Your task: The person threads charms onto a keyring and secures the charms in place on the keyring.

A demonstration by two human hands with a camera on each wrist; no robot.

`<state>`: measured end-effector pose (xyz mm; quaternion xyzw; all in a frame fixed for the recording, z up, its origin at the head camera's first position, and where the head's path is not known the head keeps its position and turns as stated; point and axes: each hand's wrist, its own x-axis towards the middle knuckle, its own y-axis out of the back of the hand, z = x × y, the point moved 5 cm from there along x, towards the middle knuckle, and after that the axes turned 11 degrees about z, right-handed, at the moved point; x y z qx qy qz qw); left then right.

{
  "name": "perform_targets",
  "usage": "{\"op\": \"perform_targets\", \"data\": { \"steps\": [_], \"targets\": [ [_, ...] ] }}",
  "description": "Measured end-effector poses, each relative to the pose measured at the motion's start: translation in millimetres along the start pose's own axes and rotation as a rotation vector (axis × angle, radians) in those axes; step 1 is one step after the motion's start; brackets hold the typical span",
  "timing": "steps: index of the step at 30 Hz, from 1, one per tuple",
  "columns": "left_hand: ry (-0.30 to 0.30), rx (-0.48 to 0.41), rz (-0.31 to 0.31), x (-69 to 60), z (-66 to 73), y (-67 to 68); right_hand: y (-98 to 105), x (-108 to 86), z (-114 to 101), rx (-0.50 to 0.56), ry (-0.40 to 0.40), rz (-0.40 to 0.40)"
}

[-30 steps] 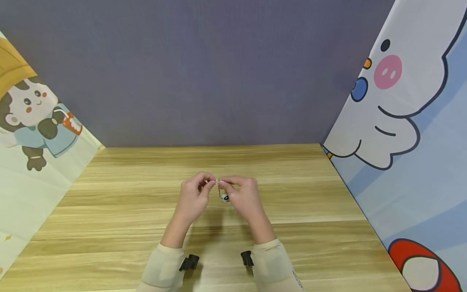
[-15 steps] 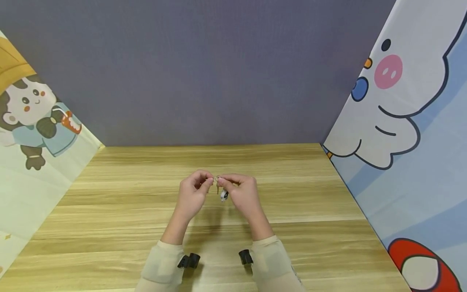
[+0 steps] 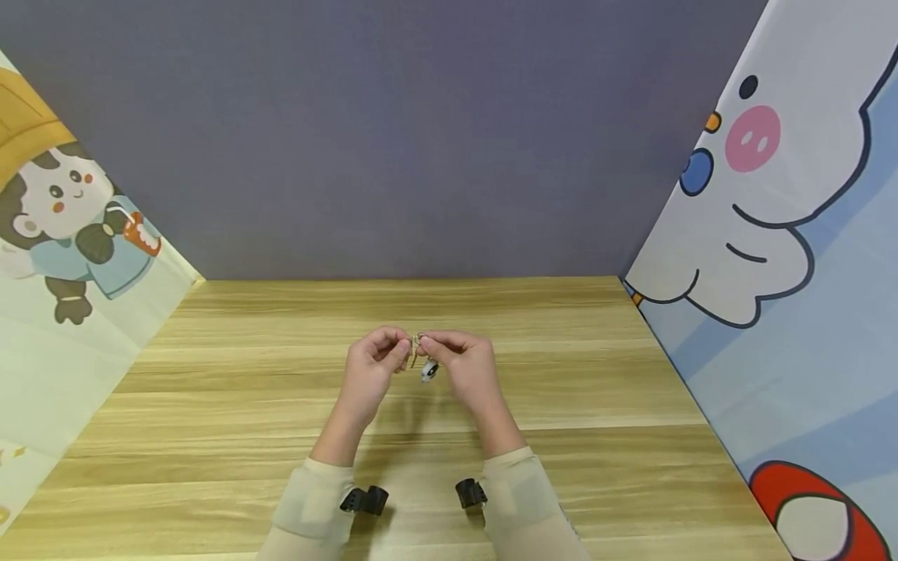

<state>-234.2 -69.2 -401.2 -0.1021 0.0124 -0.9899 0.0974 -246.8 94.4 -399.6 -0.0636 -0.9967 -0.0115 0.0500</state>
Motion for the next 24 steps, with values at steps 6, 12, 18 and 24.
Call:
{"op": "perform_targets", "data": {
  "steps": [6,12,18,24],
  "targets": [
    [0.022,-0.045,-0.003,1.3,-2.1,-1.2,-1.0,1.0,2.8,0.077,0.004,-0.006],
    [0.022,-0.025,-0.021,-0.3,-1.7,-0.4,0.7,1.3,3.5,0.065,0.002,0.014],
    [-0.013,0.053,-0.007,-1.7,1.5,3.0,2.3,0.7,1.1,-0.002,-0.016,0.033],
    [-0.105,0.146,-0.005,-1.8,7.4,4.8,4.7,-1.2,-5.4,-0.099,0.003,0.038]
  ]
}}
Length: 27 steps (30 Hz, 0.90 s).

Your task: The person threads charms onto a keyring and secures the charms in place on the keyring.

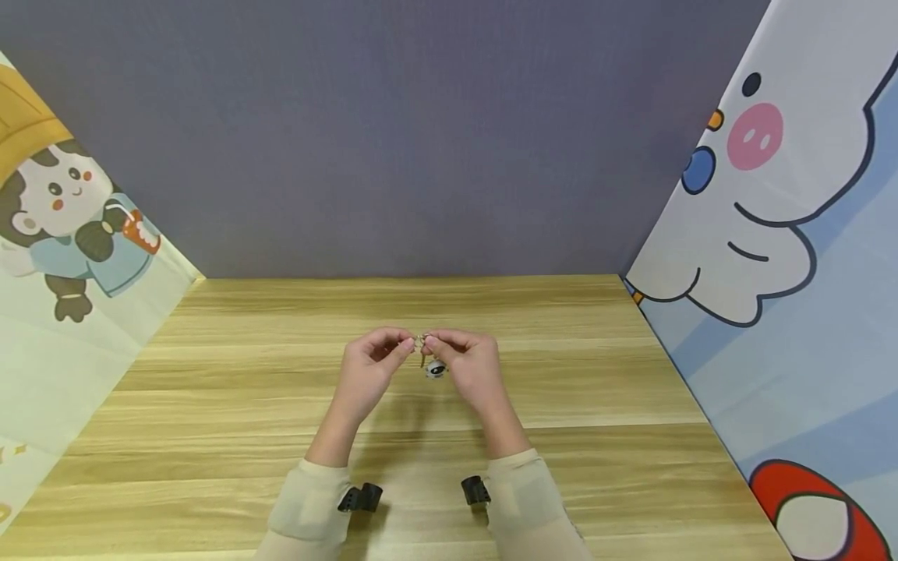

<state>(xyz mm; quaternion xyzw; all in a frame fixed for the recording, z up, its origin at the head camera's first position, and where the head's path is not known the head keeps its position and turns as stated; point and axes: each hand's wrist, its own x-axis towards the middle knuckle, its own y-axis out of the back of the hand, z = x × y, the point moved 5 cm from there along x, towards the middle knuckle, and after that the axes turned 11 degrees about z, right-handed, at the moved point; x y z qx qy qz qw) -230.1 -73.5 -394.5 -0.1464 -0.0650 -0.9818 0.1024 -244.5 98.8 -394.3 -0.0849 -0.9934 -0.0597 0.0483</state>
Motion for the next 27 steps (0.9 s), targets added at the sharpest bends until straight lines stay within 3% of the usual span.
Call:
{"op": "perform_targets", "data": {
  "steps": [13,19,27],
  "targets": [
    [-0.349,0.191,-0.006,-5.6,27.8,-1.0,6.5,-7.0,-16.8,-0.203,0.111,-0.012],
    [-0.428,0.262,-0.015,-8.5,31.2,-1.7,8.4,-14.9,-28.1,-0.289,0.252,-0.025],
    [-0.462,0.329,-0.027,-12.1,33.4,-2.3,7.0,-21.1,-33.4,-0.358,0.361,-0.029]
  ]
}}
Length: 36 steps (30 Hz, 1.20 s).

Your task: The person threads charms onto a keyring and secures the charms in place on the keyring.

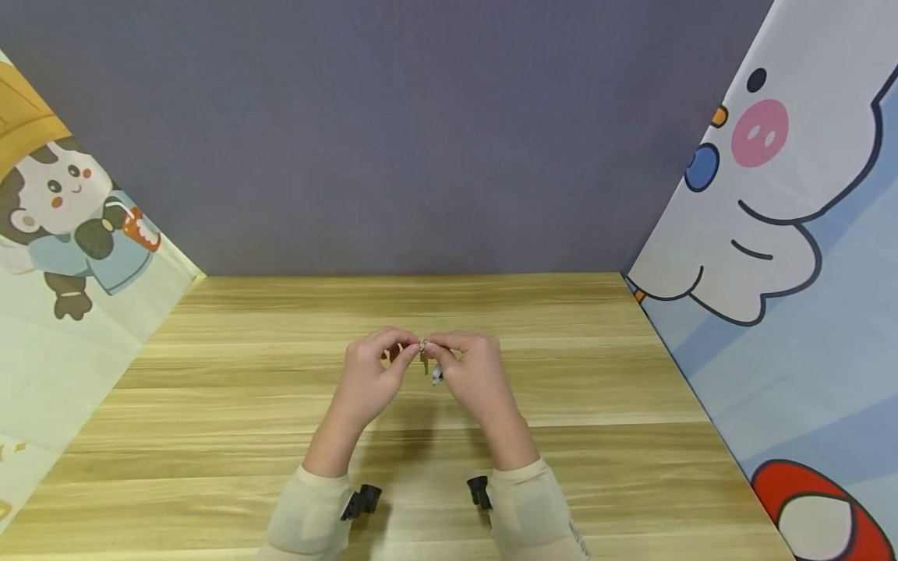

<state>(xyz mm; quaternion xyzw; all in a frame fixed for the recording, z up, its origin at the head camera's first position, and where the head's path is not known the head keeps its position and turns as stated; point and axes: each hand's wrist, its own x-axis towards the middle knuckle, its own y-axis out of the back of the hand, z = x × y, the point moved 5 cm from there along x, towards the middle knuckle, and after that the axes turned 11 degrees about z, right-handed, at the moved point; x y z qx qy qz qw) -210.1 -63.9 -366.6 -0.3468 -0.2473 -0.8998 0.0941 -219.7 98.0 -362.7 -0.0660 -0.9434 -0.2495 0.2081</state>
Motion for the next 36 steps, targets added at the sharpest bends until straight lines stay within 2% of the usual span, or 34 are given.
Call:
{"op": "perform_targets", "data": {
  "steps": [6,10,15,20,27,32,36],
  "targets": [
    [-0.062,0.079,0.016,-2.3,3.6,-3.0,-2.5,-2.7,3.4,-0.030,0.062,0.012],
    [-0.100,0.123,0.022,-2.9,5.3,-4.8,-4.0,-3.9,6.2,-0.038,0.059,0.017],
    [-0.114,0.118,0.041,-2.9,5.5,-5.0,-4.7,-4.7,8.2,-0.012,0.037,0.012],
    [-0.077,0.084,0.056,-3.2,5.2,-3.3,-5.4,-5.0,10.1,0.038,-0.012,0.000],
    [-0.031,0.114,0.080,-3.5,7.0,-0.1,-6.2,-4.7,12.8,0.079,-0.078,-0.002],
    [-0.004,0.061,0.101,-2.2,9.5,2.7,-6.1,-3.4,16.5,0.140,-0.149,0.016],
    [0.046,0.013,0.099,-2.5,8.1,2.2,-6.5,-2.9,19.8,0.201,-0.198,0.016]
  ]
}}
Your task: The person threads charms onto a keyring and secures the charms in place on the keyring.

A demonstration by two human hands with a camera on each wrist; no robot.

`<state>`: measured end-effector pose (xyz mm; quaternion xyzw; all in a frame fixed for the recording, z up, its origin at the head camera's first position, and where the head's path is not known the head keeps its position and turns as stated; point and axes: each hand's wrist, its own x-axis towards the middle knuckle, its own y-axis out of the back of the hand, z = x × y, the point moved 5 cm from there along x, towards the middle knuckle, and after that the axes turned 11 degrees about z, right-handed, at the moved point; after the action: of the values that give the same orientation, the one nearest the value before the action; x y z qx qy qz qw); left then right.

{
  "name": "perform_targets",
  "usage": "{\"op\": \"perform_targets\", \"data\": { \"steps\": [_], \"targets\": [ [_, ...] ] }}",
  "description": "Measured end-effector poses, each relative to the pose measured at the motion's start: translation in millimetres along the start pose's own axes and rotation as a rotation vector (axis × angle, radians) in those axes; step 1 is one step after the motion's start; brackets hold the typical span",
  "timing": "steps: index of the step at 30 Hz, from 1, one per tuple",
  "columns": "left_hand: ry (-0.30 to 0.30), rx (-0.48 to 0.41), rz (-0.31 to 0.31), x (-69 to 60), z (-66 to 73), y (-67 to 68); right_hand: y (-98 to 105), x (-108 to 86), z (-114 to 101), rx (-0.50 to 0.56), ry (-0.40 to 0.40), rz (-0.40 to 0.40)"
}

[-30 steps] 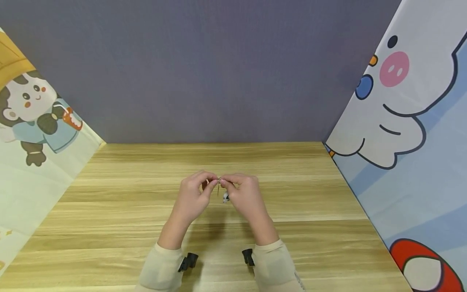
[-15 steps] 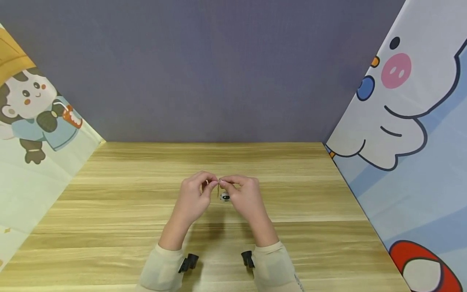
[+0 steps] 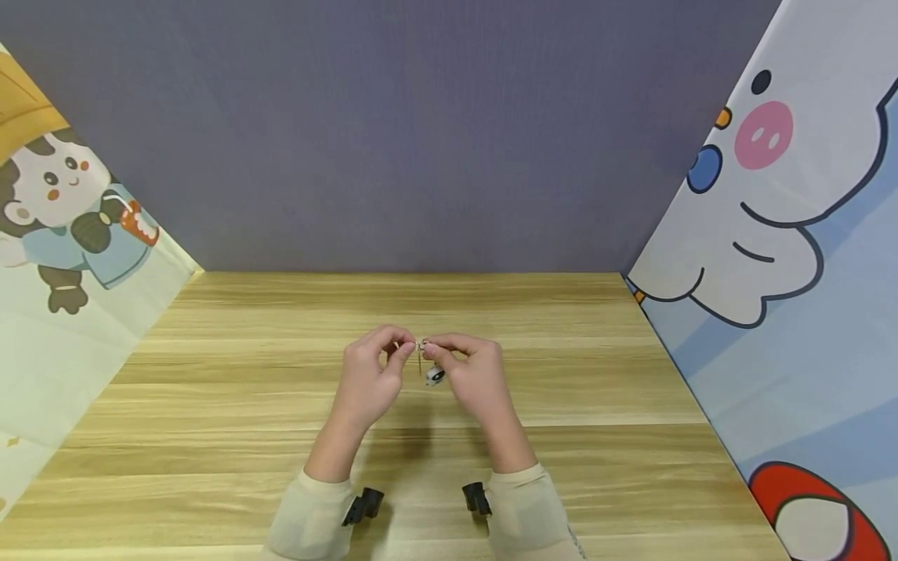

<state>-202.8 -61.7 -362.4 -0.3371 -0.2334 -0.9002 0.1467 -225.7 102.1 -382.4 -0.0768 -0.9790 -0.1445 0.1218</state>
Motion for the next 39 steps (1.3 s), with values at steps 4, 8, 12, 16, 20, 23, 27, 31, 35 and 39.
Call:
{"op": "perform_targets", "data": {
  "steps": [4,8,12,16,20,23,27,31,35,39],
  "targets": [
    [0.086,-0.073,-0.006,-0.5,-2.1,-1.0,-0.1,0.6,2.2,0.088,-0.056,-0.010],
    [0.172,-0.146,-0.015,-1.0,-4.4,-2.0,-0.1,1.1,4.4,0.142,-0.103,-0.006],
    [0.202,-0.173,-0.029,-0.8,-5.7,-3.1,0.9,2.1,5.0,0.127,-0.107,0.009],
    [0.208,-0.181,-0.051,-0.7,-6.8,-4.6,2.2,3.4,3.5,0.066,-0.070,0.017],
    [0.196,-0.190,-0.063,-0.2,-7.0,-6.3,4.3,3.6,1.2,-0.009,-0.037,0.023],
    [0.174,-0.190,-0.064,0.8,-6.7,-7.3,5.6,4.0,-0.3,-0.041,-0.023,0.021],
    [0.161,-0.183,-0.067,1.8,-6.3,-7.1,6.6,4.2,-4.4,-0.071,0.020,0.015],
    [0.157,-0.177,-0.074,2.2,-7.6,-6.2,7.1,4.3,-10.5,-0.117,0.093,0.013],
    [0.135,-0.169,-0.071,3.6,-7.2,-5.2,7.0,3.5,-17.3,-0.162,0.208,0.017],
    [0.105,-0.161,-0.070,5.5,-5.3,-5.3,6.8,1.1,-23.9,-0.197,0.332,0.026]
  ]
}}
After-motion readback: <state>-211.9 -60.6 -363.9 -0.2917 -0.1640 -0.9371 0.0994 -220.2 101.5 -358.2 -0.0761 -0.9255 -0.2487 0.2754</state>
